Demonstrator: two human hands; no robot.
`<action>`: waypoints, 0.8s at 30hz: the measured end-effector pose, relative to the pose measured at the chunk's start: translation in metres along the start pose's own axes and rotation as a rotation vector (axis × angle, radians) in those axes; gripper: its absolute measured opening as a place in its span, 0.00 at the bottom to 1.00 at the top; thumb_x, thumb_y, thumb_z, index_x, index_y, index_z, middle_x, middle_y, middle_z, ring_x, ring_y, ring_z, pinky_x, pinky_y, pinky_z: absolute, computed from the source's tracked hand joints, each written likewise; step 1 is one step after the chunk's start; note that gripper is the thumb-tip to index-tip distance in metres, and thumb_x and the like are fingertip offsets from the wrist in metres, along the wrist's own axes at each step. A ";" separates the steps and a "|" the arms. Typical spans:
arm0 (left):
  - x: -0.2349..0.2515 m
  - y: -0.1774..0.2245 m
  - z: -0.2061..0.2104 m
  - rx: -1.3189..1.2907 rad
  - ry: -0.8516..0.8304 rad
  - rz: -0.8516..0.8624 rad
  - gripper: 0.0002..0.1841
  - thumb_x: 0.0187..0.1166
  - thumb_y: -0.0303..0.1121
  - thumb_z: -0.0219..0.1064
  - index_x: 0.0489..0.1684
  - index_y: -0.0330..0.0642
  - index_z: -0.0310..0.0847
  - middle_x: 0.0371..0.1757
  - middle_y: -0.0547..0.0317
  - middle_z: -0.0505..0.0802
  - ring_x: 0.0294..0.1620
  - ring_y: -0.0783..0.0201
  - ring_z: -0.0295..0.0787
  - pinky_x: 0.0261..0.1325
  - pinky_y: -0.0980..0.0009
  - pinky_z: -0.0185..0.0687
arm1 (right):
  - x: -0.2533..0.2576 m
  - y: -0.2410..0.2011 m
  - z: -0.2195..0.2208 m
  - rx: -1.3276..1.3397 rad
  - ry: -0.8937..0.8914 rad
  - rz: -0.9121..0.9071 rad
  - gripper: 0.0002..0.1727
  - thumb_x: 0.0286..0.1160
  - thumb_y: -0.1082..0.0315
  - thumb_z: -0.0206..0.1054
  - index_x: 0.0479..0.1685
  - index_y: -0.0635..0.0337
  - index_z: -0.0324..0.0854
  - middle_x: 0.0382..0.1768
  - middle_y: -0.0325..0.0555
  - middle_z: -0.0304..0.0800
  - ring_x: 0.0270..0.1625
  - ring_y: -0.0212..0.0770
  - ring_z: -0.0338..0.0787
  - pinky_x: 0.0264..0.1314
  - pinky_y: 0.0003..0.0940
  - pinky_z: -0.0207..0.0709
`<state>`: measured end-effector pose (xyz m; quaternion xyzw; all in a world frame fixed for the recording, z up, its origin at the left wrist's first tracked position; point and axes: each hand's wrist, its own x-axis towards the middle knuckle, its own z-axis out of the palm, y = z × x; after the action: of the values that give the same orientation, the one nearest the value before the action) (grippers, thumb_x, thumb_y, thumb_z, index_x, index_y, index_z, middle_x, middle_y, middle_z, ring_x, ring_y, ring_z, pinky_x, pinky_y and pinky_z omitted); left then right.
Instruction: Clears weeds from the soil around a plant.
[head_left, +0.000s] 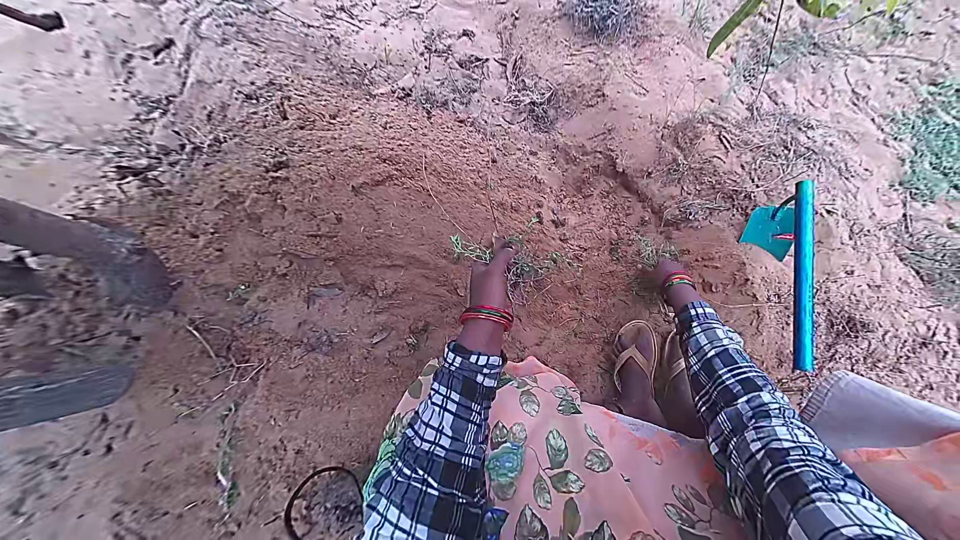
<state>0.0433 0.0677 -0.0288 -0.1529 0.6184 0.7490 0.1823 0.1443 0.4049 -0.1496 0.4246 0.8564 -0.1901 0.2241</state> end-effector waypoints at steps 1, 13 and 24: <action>0.002 -0.001 0.000 -0.004 -0.002 0.007 0.20 0.84 0.29 0.64 0.75 0.38 0.74 0.65 0.51 0.86 0.61 0.64 0.84 0.63 0.63 0.82 | 0.001 0.000 0.011 -0.080 -0.061 0.012 0.43 0.82 0.38 0.64 0.78 0.72 0.74 0.74 0.78 0.78 0.78 0.74 0.78 0.77 0.75 0.67; 0.000 -0.013 0.007 0.097 -0.054 0.001 0.21 0.83 0.29 0.65 0.74 0.37 0.73 0.65 0.51 0.86 0.63 0.64 0.83 0.66 0.64 0.80 | -0.051 -0.088 0.094 0.066 -0.217 -0.420 0.28 0.71 0.75 0.71 0.76 0.64 0.79 0.69 0.71 0.84 0.73 0.71 0.83 0.76 0.70 0.73; -0.007 -0.002 0.006 0.174 -0.057 -0.016 0.25 0.85 0.35 0.66 0.80 0.39 0.71 0.72 0.49 0.84 0.72 0.61 0.81 0.75 0.59 0.75 | -0.027 0.046 0.005 -0.106 0.063 0.212 0.26 0.76 0.56 0.74 0.60 0.74 0.84 0.63 0.77 0.86 0.69 0.75 0.84 0.65 0.78 0.75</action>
<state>0.0502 0.0731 -0.0262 -0.1200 0.6744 0.6950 0.2184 0.1972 0.4112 -0.1450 0.5060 0.8221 -0.1062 0.2383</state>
